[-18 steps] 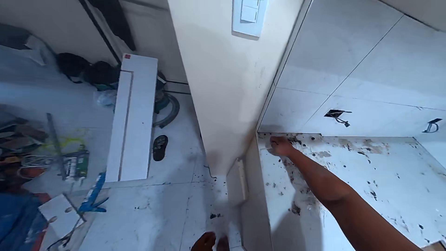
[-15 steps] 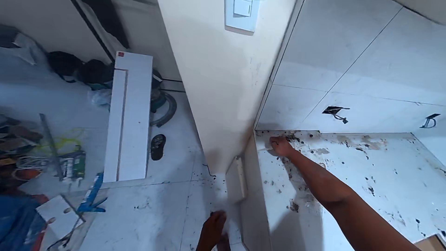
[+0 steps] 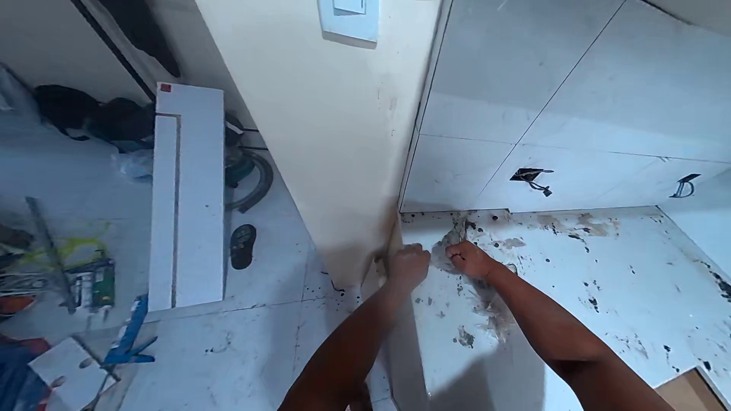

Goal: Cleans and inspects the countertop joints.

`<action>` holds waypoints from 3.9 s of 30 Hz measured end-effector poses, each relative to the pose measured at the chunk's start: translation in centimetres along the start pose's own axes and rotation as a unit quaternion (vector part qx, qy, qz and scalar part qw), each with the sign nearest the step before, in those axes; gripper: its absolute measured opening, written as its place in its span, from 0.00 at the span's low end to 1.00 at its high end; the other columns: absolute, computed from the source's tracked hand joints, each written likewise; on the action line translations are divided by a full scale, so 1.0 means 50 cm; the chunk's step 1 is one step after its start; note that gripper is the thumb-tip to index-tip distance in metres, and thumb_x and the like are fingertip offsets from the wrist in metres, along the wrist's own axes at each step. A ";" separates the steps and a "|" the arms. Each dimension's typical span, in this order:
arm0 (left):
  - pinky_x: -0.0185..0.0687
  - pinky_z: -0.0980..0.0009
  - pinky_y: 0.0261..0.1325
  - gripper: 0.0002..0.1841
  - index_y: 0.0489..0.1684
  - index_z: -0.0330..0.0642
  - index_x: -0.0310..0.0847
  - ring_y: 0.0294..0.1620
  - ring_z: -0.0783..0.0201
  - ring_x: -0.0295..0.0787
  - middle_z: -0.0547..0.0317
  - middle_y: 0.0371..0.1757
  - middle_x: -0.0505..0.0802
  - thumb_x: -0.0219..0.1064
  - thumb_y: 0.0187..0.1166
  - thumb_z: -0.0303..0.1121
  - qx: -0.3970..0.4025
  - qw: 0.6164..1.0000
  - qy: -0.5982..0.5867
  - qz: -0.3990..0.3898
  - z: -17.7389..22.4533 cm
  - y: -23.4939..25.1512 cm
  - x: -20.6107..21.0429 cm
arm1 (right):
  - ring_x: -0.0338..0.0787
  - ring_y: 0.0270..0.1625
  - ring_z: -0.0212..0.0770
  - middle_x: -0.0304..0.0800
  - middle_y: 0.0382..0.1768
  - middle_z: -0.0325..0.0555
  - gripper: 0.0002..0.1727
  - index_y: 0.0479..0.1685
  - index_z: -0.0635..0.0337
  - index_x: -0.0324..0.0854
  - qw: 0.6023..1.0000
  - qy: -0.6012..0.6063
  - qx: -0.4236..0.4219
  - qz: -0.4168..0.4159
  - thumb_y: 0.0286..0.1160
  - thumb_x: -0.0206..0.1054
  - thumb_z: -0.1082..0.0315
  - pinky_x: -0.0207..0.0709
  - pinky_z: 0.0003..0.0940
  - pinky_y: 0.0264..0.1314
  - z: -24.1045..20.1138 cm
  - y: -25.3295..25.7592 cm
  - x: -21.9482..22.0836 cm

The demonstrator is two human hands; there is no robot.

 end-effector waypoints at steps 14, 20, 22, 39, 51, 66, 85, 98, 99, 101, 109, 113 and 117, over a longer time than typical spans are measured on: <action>0.76 0.47 0.57 0.16 0.44 0.25 0.81 0.47 0.44 0.84 0.37 0.41 0.87 0.53 0.90 0.33 0.175 0.946 -0.262 -0.073 0.135 -0.036 0.038 | 0.70 0.22 0.32 0.67 0.15 0.37 0.15 0.19 0.60 0.72 0.997 0.063 -0.036 0.036 0.73 0.49 0.65 0.62 0.34 0.27 0.027 -0.189 -0.052; 0.78 0.51 0.54 0.16 0.49 0.25 0.82 0.44 0.51 0.84 0.40 0.40 0.88 0.53 0.89 0.32 0.190 0.891 -0.406 -0.071 0.226 -0.073 0.063 | 0.78 0.37 0.22 0.81 0.33 0.33 0.18 0.43 0.60 0.84 0.981 0.179 0.037 0.071 0.81 0.51 0.59 0.73 0.26 0.45 0.056 -0.278 -0.037; 0.78 0.57 0.51 0.16 0.52 0.27 0.81 0.39 0.57 0.82 0.46 0.39 0.86 0.51 0.90 0.32 0.135 0.873 -0.465 -0.062 0.241 -0.079 0.066 | 0.82 0.50 0.26 0.86 0.48 0.39 0.21 0.56 0.64 0.83 0.973 0.202 0.038 0.109 0.78 0.53 0.58 0.76 0.28 0.57 0.058 -0.306 -0.023; 0.74 0.60 0.33 0.16 0.40 0.34 0.78 0.25 0.60 0.76 0.51 0.26 0.81 0.63 0.88 0.40 0.001 0.911 -0.410 0.035 0.012 -0.155 -0.049 | 0.89 0.62 0.64 0.91 0.52 0.67 0.15 0.54 0.70 0.87 0.997 -0.048 0.038 -0.038 0.81 0.67 0.65 0.77 0.65 0.69 -0.042 -0.030 0.122; 0.80 0.41 0.68 0.20 0.70 0.42 0.83 0.66 0.45 0.86 0.44 0.65 0.88 0.67 0.80 0.30 -0.060 0.982 -0.170 0.058 0.018 -0.205 0.051 | 0.87 0.65 0.64 0.84 0.67 0.61 0.17 0.59 0.63 0.87 0.961 -0.189 0.166 -0.113 0.76 0.70 0.64 0.80 0.68 0.62 -0.095 -0.077 0.158; 0.79 0.41 0.65 0.14 0.60 0.48 0.89 0.69 0.43 0.81 0.50 0.62 0.88 0.69 0.78 0.31 0.078 0.995 0.059 -0.003 0.078 -0.146 0.064 | 0.90 0.54 0.54 0.92 0.48 0.60 0.11 0.52 0.66 0.89 0.990 0.081 0.019 -0.111 0.76 0.71 0.71 0.80 0.59 0.63 -0.013 -0.095 0.138; 0.80 0.43 0.61 0.09 0.52 0.30 0.83 0.52 0.46 0.89 0.40 0.48 0.91 0.66 0.82 0.27 0.099 0.972 -0.139 -0.160 0.063 -0.151 0.040 | 0.90 0.63 0.55 0.91 0.56 0.63 0.15 0.62 0.70 0.84 0.990 0.115 -0.061 -0.047 0.82 0.66 0.71 0.78 0.55 0.73 -0.031 -0.129 0.152; 0.82 0.62 0.46 0.08 0.47 0.32 0.82 0.36 0.64 0.84 0.53 0.36 0.88 0.61 0.86 0.28 0.074 0.919 -0.378 -0.082 0.095 -0.229 -0.039 | 0.90 0.61 0.64 0.91 0.54 0.67 0.14 0.56 0.71 0.86 0.998 0.037 -0.025 -0.050 0.82 0.67 0.69 0.77 0.64 0.71 -0.060 -0.135 0.180; 0.81 0.64 0.44 0.07 0.44 0.33 0.82 0.35 0.65 0.83 0.54 0.36 0.88 0.62 0.86 0.28 0.067 0.922 -0.376 -0.064 0.094 -0.230 -0.040 | 0.91 0.58 0.64 0.92 0.51 0.67 0.13 0.54 0.71 0.87 0.998 0.043 -0.019 -0.031 0.81 0.68 0.69 0.78 0.65 0.68 -0.054 -0.144 0.170; 0.83 0.62 0.46 0.04 0.42 0.33 0.80 0.39 0.63 0.86 0.50 0.46 0.91 0.61 0.83 0.25 0.032 0.902 -0.430 -0.007 0.087 -0.235 -0.028 | 0.89 0.60 0.64 0.91 0.53 0.67 0.16 0.54 0.70 0.87 0.998 0.054 0.037 -0.017 0.83 0.68 0.64 0.77 0.67 0.69 -0.038 -0.167 0.134; 0.82 0.42 0.62 0.18 0.66 0.37 0.77 0.55 0.45 0.90 0.40 0.52 0.91 0.57 0.89 0.40 -0.098 0.932 -0.337 0.088 0.166 -0.141 0.080 | 0.89 0.61 0.55 0.89 0.59 0.60 0.33 0.75 0.59 0.77 0.981 0.112 0.156 -0.044 0.71 0.80 0.57 0.79 0.59 0.69 0.051 -0.253 0.010; 0.81 0.40 0.63 0.23 0.66 0.39 0.80 0.57 0.44 0.90 0.40 0.53 0.92 0.57 0.89 0.49 -0.083 0.949 -0.290 0.088 0.178 -0.088 0.043 | 0.84 0.72 0.48 0.80 0.75 0.60 0.35 0.85 0.62 0.67 0.960 0.249 0.107 -0.065 0.79 0.71 0.62 0.76 0.45 0.77 0.047 -0.278 -0.052; 0.80 0.40 0.67 0.25 0.68 0.39 0.79 0.61 0.43 0.89 0.39 0.56 0.91 0.55 0.89 0.51 -0.088 0.958 -0.256 0.096 0.124 -0.026 0.039 | 0.88 0.44 0.42 0.90 0.50 0.53 0.19 0.62 0.63 0.84 0.938 0.232 0.238 0.097 0.92 0.58 0.57 0.82 0.42 0.53 0.150 -0.189 -0.111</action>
Point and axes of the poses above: each hand's wrist, its own y-axis towards the middle knuckle, its own x-axis out of the palm, z = x × y, the point moved 4 cm from there along y, towards the middle knuckle
